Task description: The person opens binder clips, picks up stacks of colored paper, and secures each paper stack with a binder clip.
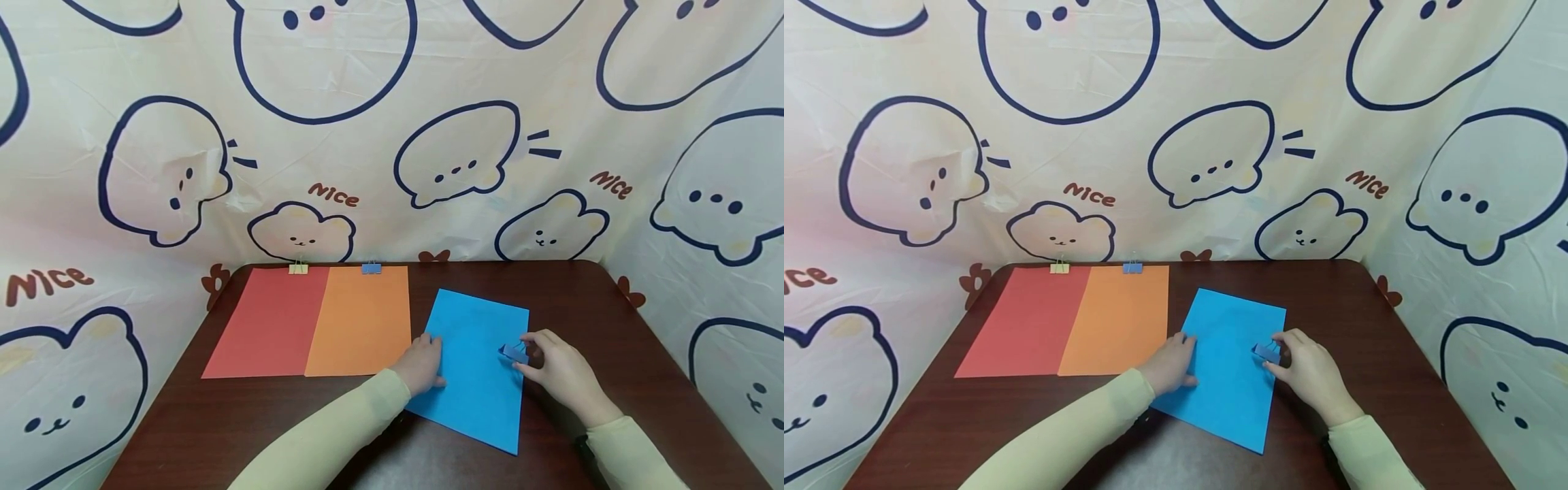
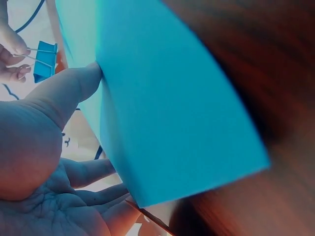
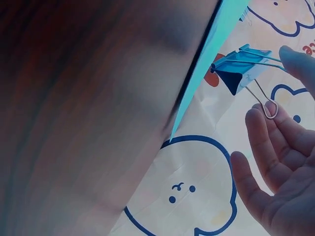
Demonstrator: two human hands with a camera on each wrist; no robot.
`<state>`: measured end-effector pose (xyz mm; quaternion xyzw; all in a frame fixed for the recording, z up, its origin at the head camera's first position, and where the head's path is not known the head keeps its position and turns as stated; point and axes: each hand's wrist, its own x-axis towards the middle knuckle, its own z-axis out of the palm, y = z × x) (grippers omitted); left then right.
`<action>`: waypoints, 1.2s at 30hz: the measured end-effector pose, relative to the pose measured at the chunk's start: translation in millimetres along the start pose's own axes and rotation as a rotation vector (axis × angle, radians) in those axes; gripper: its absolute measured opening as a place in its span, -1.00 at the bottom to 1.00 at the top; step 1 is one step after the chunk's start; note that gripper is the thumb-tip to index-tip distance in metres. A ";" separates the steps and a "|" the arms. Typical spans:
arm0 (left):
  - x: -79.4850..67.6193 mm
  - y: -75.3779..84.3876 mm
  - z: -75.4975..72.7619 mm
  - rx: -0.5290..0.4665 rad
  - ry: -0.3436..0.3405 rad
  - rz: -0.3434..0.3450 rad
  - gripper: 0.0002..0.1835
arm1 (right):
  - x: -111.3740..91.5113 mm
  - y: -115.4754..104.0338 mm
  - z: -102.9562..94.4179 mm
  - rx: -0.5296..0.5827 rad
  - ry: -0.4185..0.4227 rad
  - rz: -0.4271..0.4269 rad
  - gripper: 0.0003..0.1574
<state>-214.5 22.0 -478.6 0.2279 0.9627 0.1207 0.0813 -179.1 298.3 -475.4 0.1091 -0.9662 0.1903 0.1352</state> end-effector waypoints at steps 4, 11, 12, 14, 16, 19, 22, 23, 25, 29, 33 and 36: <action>0.5 -0.6 -0.5 0.014 -0.004 0.009 -0.17 | -0.7 0.8 -0.2 0.000 0.001 0.000 -0.37; 1.0 -0.1 -1.2 0.034 -0.007 0.011 -0.19 | -1.0 1.3 -1.2 0.002 0.001 0.002 -0.38; 1.0 -0.1 -1.2 0.036 -0.009 0.009 -0.18 | -1.0 1.4 -1.3 0.002 0.000 0.003 -0.37; 1.1 0.0 -1.5 0.036 -0.011 0.010 -0.19 | -1.1 1.3 -1.6 0.003 0.000 0.005 -0.37; 0.7 0.2 -1.9 0.031 -0.012 0.007 -0.18 | -1.4 1.5 -1.6 0.004 0.001 0.002 -0.37; 0.4 0.0 -2.3 0.013 -0.019 -0.003 -0.18 | -1.7 1.5 -1.9 0.006 0.002 0.002 -0.38; 1.2 -0.8 -1.7 -0.013 -0.021 -0.020 -0.19 | -1.8 1.7 -2.1 0.010 0.000 0.003 -0.38; 1.6 -1.2 -1.4 -0.021 -0.020 -0.026 -0.19 | -1.8 1.9 -2.1 0.010 -0.001 0.003 -0.38; 2.4 -1.9 -0.5 -0.036 -0.016 -0.038 -0.20 | -1.7 2.4 -2.2 0.010 -0.001 0.003 -0.38; 3.6 -2.8 0.4 -0.074 0.001 -0.055 -0.21 | -1.3 3.6 -2.4 0.007 0.004 -0.001 -0.38; 4.8 -3.0 0.6 -0.131 0.006 -0.075 -0.22 | -1.4 4.5 -2.3 0.011 0.007 -0.006 -0.38; 5.9 -3.3 0.3 -0.184 0.012 -0.103 -0.24 | -1.6 4.7 -2.3 0.015 0.004 -0.003 -0.39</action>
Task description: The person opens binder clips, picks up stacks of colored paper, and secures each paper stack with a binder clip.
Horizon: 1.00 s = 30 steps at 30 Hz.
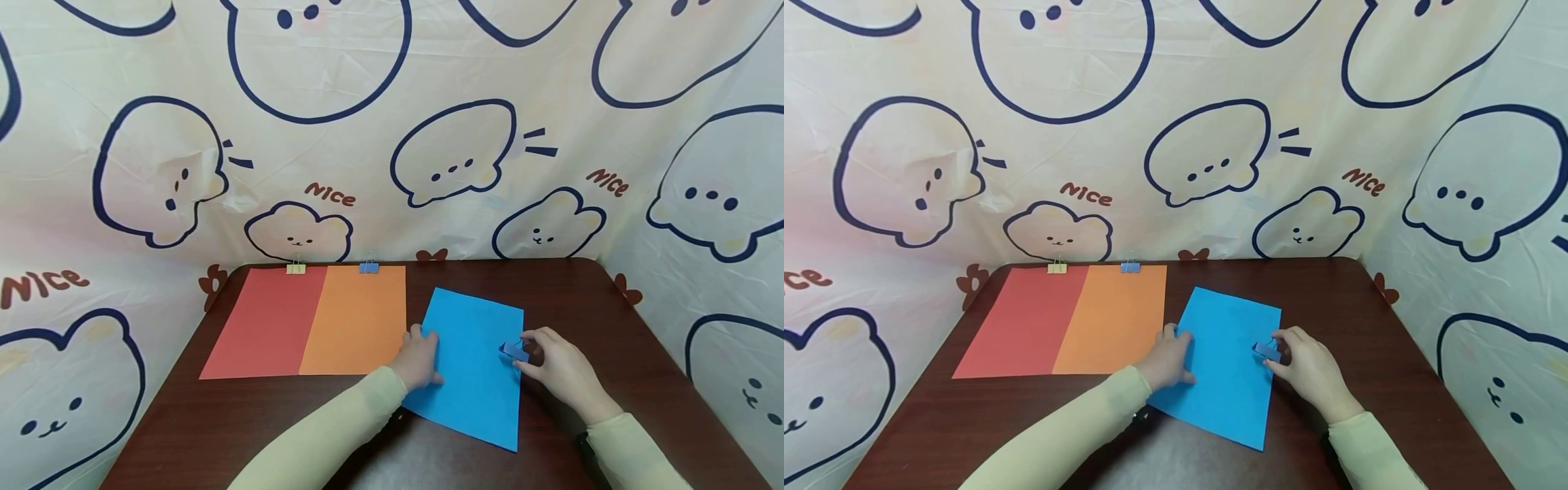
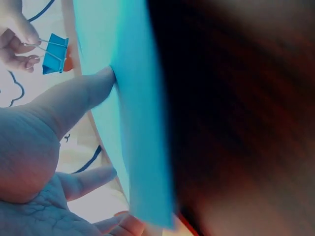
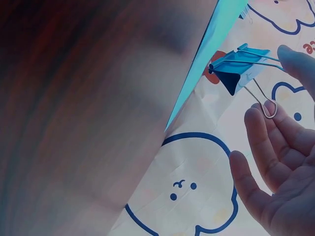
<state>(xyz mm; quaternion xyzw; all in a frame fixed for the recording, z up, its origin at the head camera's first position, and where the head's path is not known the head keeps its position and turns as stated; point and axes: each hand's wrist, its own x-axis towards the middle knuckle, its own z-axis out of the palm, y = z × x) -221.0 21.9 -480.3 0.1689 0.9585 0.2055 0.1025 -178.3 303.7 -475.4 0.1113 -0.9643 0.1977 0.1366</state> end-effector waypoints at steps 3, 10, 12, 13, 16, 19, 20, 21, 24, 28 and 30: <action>1.8 -1.0 -0.8 -0.068 0.018 -0.029 -0.26 | 0.1 -0.3 -0.1 0.003 -0.003 0.004 -0.38; 8.5 -7.2 -2.5 -0.266 0.057 -0.094 -0.43 | 0.0 -0.3 -0.1 0.003 0.003 -0.002 -0.39; 10.3 -9.4 -3.2 -0.317 0.064 -0.110 -0.50 | -0.3 -0.3 0.1 0.002 0.003 -0.002 -0.39; 11.0 -10.6 -3.3 -0.340 0.066 -0.115 -0.53 | -0.4 -0.3 0.3 0.001 0.003 -0.001 -0.39; 12.4 -13.8 -4.1 -0.387 0.076 -0.113 -0.63 | -0.8 0.0 0.7 -0.002 0.006 0.000 -0.38; 13.0 -17.4 -4.7 -0.436 0.086 -0.098 -0.75 | -0.9 0.2 1.0 -0.006 0.008 0.000 -0.38; 13.1 -18.7 -5.0 -0.449 0.089 -0.094 -0.79 | -0.9 0.1 0.9 -0.007 0.008 0.000 -0.38; 13.3 -20.1 -5.1 -0.463 0.088 -0.091 -0.83 | -0.9 0.0 0.8 -0.006 0.006 0.001 -0.38; 13.3 -23.9 -5.6 -0.493 0.083 -0.081 -0.92 | -0.6 -0.5 0.0 -0.004 -0.003 0.011 -0.39; 13.8 -28.4 -6.5 -0.483 0.075 -0.057 -0.93 | -0.3 -0.9 -0.7 -0.002 -0.012 0.023 -0.39; 14.5 -30.3 -6.6 -0.483 0.063 -0.054 -0.89 | -0.2 -0.9 -0.8 -0.003 -0.015 0.024 -0.39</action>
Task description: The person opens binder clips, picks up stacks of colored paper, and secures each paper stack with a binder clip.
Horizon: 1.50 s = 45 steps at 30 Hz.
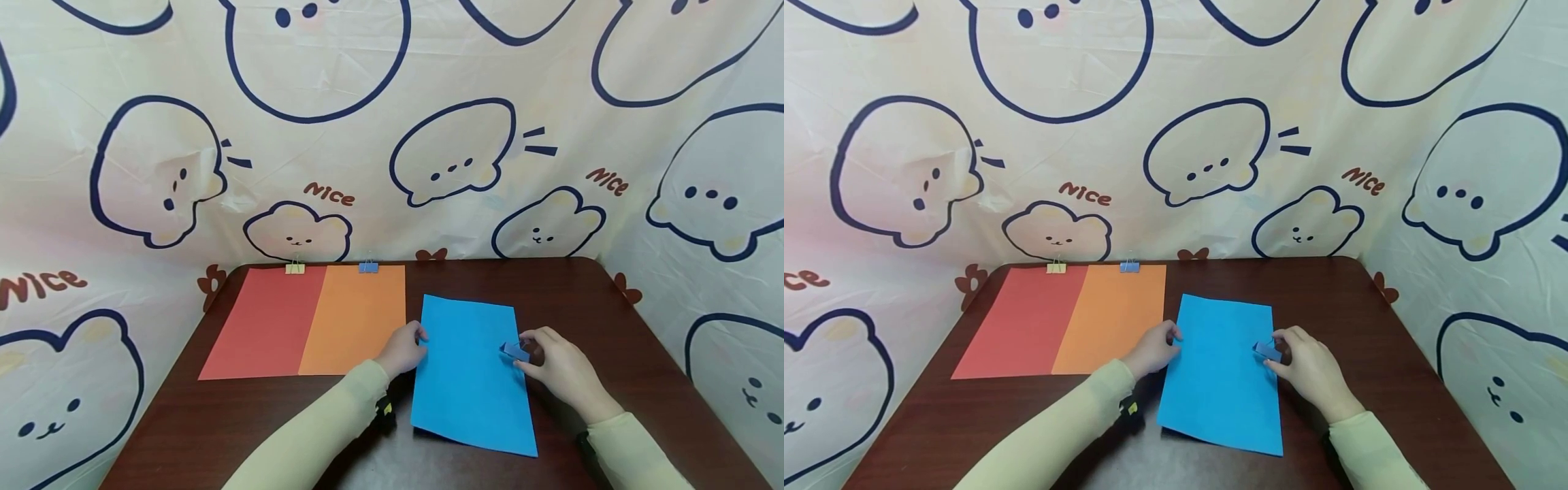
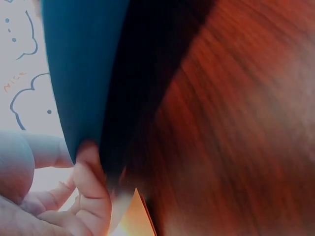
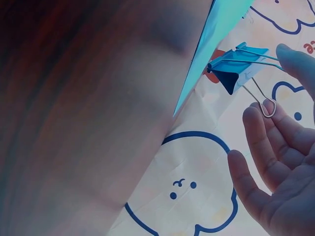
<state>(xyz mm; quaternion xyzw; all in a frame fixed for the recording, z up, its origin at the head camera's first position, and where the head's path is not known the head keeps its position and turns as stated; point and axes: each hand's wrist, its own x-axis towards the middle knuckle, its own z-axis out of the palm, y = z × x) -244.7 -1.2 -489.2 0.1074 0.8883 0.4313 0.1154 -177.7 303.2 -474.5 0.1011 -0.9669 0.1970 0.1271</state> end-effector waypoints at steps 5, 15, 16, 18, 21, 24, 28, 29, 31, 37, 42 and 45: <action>-0.6 -1.8 -1.1 -0.034 -0.034 -0.024 -0.73 | 0.7 -0.4 -0.6 -0.003 -0.001 -0.005 -0.38; -5.5 0.0 -4.1 -0.071 -0.027 -0.063 -0.84 | 4.4 -1.8 -2.6 -0.019 0.005 -0.032 -0.40; -5.8 -0.4 -4.6 -0.077 -0.026 -0.067 -0.87 | 5.1 -2.0 -2.7 -0.023 0.005 -0.035 -0.40; -6.1 -1.8 -5.1 -0.085 -0.025 -0.079 -0.93 | 6.6 -2.7 -3.1 -0.028 0.004 -0.042 -0.40; -5.6 -4.1 -5.6 -0.083 -0.028 -0.085 -0.96 | 9.1 -4.6 -4.1 -0.034 0.006 -0.055 -0.40; -5.4 -5.5 -5.9 -0.077 -0.031 -0.067 -0.98 | 11.9 -6.3 -4.7 -0.031 0.006 -0.066 -0.40; -6.3 -5.3 -6.2 -0.059 -0.028 -0.023 -0.92 | 16.8 -7.5 -4.9 0.001 -0.012 -0.062 -0.41; -6.5 -5.1 -6.2 -0.052 -0.026 -0.014 -0.89 | 18.3 -7.8 -4.7 0.009 -0.019 -0.057 -0.41; -6.9 -4.8 -5.9 -0.042 -0.026 0.000 -0.86 | 21.5 -7.5 -4.2 0.024 -0.038 -0.046 -0.41; -6.3 -5.7 -4.3 -0.043 -0.021 0.001 -0.86 | 32.7 -7.0 -1.1 0.033 -0.073 -0.042 -0.39; -7.8 -5.2 -6.0 -0.082 -0.028 -0.039 -0.92 | 41.2 -8.8 1.6 0.026 -0.083 -0.073 -0.40; -8.1 -5.4 -6.5 -0.081 -0.027 -0.048 -0.94 | 46.2 -9.6 3.7 0.023 -0.085 -0.091 -0.41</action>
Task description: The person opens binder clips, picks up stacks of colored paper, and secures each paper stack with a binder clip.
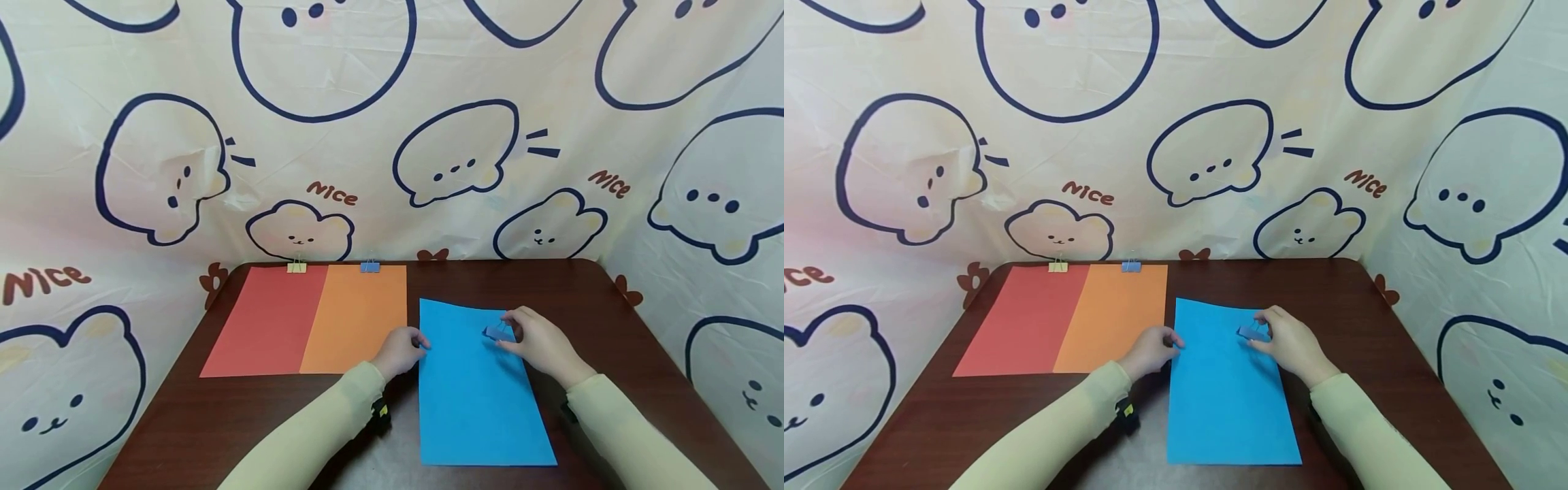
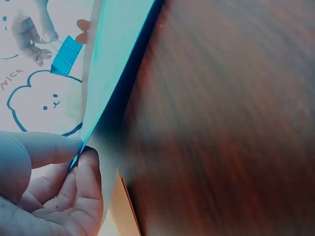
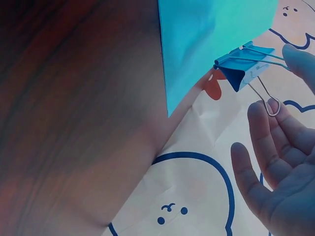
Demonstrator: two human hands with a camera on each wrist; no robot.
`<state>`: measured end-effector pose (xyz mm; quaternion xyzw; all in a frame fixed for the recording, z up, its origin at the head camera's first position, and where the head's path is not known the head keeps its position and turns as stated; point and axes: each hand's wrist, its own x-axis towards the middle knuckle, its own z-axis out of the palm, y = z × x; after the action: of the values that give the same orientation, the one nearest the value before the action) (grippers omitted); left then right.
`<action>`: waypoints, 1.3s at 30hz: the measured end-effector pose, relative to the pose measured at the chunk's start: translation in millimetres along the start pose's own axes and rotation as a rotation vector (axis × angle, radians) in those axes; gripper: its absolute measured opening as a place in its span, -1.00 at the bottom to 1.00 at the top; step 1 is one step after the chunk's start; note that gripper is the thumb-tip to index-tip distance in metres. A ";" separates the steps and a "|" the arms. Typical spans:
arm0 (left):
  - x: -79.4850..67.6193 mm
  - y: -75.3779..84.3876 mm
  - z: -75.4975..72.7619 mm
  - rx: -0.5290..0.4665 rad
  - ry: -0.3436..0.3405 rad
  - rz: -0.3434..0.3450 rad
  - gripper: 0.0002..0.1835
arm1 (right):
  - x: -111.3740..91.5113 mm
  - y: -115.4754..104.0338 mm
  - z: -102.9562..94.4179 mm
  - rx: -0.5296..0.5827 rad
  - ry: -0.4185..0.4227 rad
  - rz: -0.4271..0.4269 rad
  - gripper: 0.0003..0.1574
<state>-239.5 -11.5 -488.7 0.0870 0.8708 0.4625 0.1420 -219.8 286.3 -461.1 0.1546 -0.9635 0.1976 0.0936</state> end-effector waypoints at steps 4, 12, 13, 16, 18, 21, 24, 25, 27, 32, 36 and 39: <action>0.6 -0.1 0.4 0.025 0.006 0.007 -0.95 | 6.0 0.5 1.5 -0.002 -0.007 0.005 -0.41; 2.2 -2.3 2.6 0.088 0.026 0.046 -0.96 | 16.8 -0.6 4.6 -0.005 -0.027 0.016 -0.40; 2.1 -2.8 2.9 0.099 0.028 0.051 -0.95 | 18.4 -0.6 5.2 -0.006 -0.029 0.014 -0.40; 1.5 -3.5 3.6 0.130 0.040 0.066 -0.88 | 23.5 -0.5 7.0 -0.007 -0.037 0.013 -0.41; 0.8 -3.4 3.9 0.135 0.040 0.066 -0.84 | 27.0 -0.8 8.3 -0.006 -0.041 0.015 -0.40; -0.1 -2.8 4.0 0.133 0.039 0.063 -0.80 | 31.5 -2.2 10.0 0.002 -0.047 0.023 -0.41; -0.5 -3.0 4.8 0.129 0.034 0.057 -0.79 | 35.0 -3.2 12.0 0.010 -0.054 0.027 -0.42; -0.8 -3.1 5.2 0.131 0.033 0.057 -0.79 | 36.0 -3.5 12.8 0.014 -0.055 0.028 -0.42; -1.2 -4.0 6.0 0.128 0.032 0.057 -0.79 | 37.9 -4.2 14.0 0.017 -0.055 0.027 -0.42; -2.3 -5.1 7.1 0.125 0.039 0.063 -0.81 | 44.3 -7.5 13.4 0.027 -0.066 0.024 -0.42; -2.0 -4.3 7.3 0.132 0.048 0.056 -0.83 | 51.1 -10.6 10.0 0.028 -0.080 0.021 -0.41; -1.5 -3.4 7.4 0.141 0.056 0.046 -0.84 | 56.9 -12.5 7.4 0.011 -0.090 0.008 -0.42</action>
<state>-235.7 -8.1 -495.2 0.1038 0.9027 0.4054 0.1003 -269.7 257.6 -449.7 0.1602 -0.9662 0.1962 0.0487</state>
